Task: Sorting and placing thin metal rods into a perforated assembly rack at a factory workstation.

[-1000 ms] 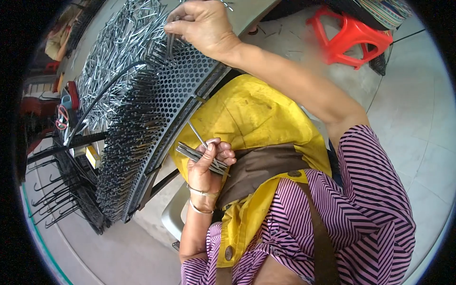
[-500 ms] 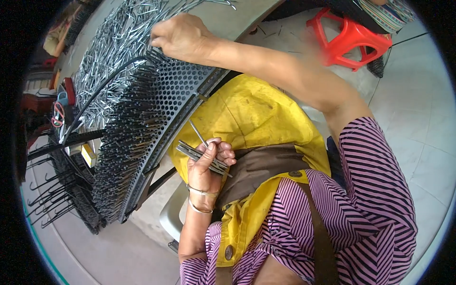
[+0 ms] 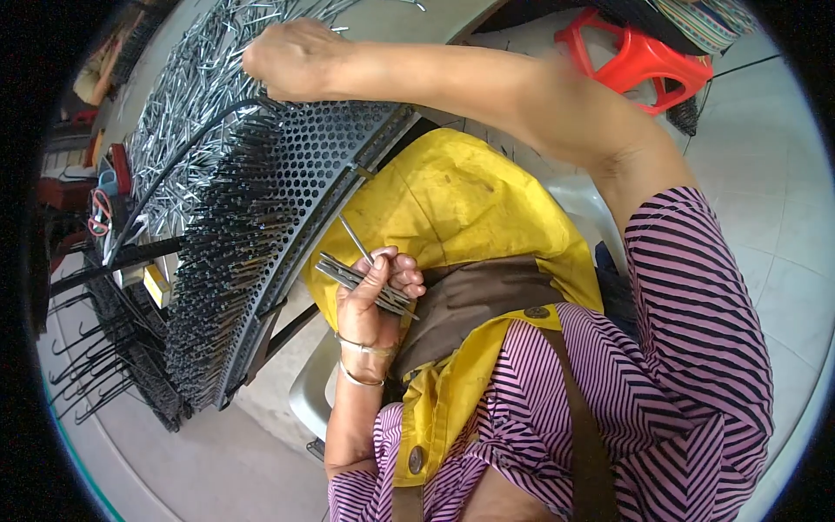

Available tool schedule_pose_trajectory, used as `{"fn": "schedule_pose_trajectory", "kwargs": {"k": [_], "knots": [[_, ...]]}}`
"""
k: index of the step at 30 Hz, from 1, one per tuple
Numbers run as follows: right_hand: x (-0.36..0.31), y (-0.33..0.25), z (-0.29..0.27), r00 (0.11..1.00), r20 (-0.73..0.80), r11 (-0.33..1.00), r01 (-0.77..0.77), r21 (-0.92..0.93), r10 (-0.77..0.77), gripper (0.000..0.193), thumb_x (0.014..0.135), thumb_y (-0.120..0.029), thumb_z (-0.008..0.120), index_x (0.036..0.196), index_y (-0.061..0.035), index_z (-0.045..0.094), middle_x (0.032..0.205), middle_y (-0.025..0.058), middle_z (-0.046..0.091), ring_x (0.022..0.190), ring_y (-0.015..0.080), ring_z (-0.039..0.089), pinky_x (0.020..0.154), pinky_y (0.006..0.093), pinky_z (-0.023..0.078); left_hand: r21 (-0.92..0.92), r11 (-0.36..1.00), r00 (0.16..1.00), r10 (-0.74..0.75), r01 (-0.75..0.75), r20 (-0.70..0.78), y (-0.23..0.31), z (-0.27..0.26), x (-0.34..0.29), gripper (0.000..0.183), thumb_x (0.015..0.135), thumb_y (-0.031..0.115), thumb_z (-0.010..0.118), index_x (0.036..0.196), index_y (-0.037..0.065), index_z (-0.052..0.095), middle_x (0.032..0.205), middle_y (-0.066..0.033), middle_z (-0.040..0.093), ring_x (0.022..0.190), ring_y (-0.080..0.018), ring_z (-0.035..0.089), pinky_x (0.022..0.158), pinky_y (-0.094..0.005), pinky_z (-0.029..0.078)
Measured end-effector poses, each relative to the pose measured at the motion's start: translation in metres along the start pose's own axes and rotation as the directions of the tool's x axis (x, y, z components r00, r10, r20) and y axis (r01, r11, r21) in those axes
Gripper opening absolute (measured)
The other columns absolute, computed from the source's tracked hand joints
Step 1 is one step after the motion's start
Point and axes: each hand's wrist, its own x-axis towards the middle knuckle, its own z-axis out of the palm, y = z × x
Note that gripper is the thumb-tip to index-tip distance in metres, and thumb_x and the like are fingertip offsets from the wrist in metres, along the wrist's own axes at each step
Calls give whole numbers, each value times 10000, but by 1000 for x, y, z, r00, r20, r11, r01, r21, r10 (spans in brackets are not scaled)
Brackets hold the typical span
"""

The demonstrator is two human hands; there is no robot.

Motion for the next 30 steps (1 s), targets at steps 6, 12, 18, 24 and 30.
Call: {"fn": "schedule_pose_trajectory", "kwargs": {"k": [6, 12, 18, 24, 30], "knots": [[-17, 5, 5, 972, -222, 996, 86, 23, -79, 87, 618, -17, 560, 662, -5, 486, 600, 176, 551, 625, 304, 603, 558, 395, 486, 12, 1000, 1000, -7, 7, 10, 1, 0, 1, 181, 843, 111, 525, 954, -32, 538, 830, -151, 596, 690, -228, 595, 610, -326, 509], [-22, 11, 10, 886, -379, 963, 257, -83, -269, 109, 603, -15, 566, 642, -26, 465, 552, 109, 533, 589, 277, 591, 541, 370, 497, 38, 999, 998, -3, 0, 59, 2, 3, -3, 180, 842, 108, 523, 958, -29, 538, 832, -158, 594, 693, -239, 593, 615, -329, 506], [-18, 15, 10, 917, -327, 968, 251, 23, -230, 133, 569, 20, 547, 582, -33, 426, 520, 97, 504, 546, 263, 568, 512, 362, 492, 48, 999, 992, -9, 3, 123, 2, 5, -9, 185, 837, 104, 524, 963, -31, 539, 829, -171, 594, 686, -251, 592, 622, -333, 503], [-12, 20, 3, 921, -353, 977, 202, 73, -164, 150, 562, 43, 524, 556, -35, 395, 496, 97, 482, 515, 256, 559, 491, 367, 473, 75, 997, 993, -22, 13, 116, 1, 3, -8, 186, 835, 97, 524, 963, -38, 537, 824, -183, 593, 681, -257, 593, 623, -336, 504], [-22, 17, 3, 917, -320, 960, 272, 65, -238, 125, 593, 58, 521, 669, -31, 480, 563, 60, 478, 587, 248, 523, 564, 329, 469, 89, 995, 993, -46, 36, 106, 2, 6, -6, 179, 833, 87, 522, 960, -38, 541, 825, -188, 592, 681, -261, 594, 623, -338, 505]]}}
